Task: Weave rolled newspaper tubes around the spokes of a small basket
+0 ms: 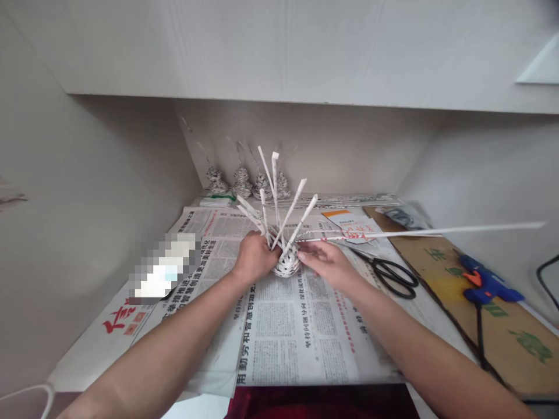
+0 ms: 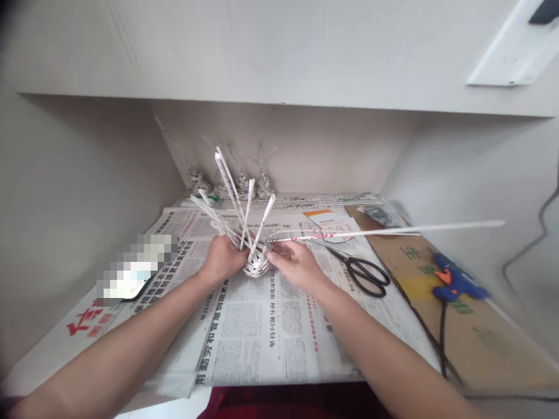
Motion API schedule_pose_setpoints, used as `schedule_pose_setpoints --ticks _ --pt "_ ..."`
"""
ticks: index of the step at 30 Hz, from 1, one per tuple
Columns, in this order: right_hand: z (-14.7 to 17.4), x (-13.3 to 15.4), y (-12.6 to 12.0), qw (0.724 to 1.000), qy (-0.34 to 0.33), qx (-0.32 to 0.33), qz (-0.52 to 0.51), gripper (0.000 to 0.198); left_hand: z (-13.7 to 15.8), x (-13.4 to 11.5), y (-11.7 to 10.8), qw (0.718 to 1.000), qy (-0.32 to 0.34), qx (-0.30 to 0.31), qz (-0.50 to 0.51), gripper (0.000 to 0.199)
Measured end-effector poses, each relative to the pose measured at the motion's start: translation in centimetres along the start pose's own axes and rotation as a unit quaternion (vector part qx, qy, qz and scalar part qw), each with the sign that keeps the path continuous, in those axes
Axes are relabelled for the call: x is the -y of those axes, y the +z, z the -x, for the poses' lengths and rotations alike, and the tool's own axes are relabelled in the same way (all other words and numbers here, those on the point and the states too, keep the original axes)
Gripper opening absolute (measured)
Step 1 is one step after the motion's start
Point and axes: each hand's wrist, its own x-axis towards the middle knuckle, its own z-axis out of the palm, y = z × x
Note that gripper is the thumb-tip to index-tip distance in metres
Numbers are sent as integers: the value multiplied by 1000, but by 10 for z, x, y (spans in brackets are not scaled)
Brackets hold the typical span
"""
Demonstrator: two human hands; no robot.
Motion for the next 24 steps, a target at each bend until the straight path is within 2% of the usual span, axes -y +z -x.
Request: schedule_pose_setpoints --ticks 4,8,13,16,24 --pt "-7 2 33 984 51 -111 -129 35 4 -5 2 1000 -1 -11 12 13" --pt "-14 -4 46 973 55 -140 -172 32 3 -3 5 1000 -11 -13 13 14" --pt "-18 -23 42 978 2 -149 -146 29 2 -1 8 1000 -18 3 25 14" --pt "-18 -31 38 981 -29 -144 -125 28 3 -1 10 998 -18 6 67 15" --pt "-9 -22 31 978 -120 -162 -53 21 1 5 15 975 0 3 223 28"
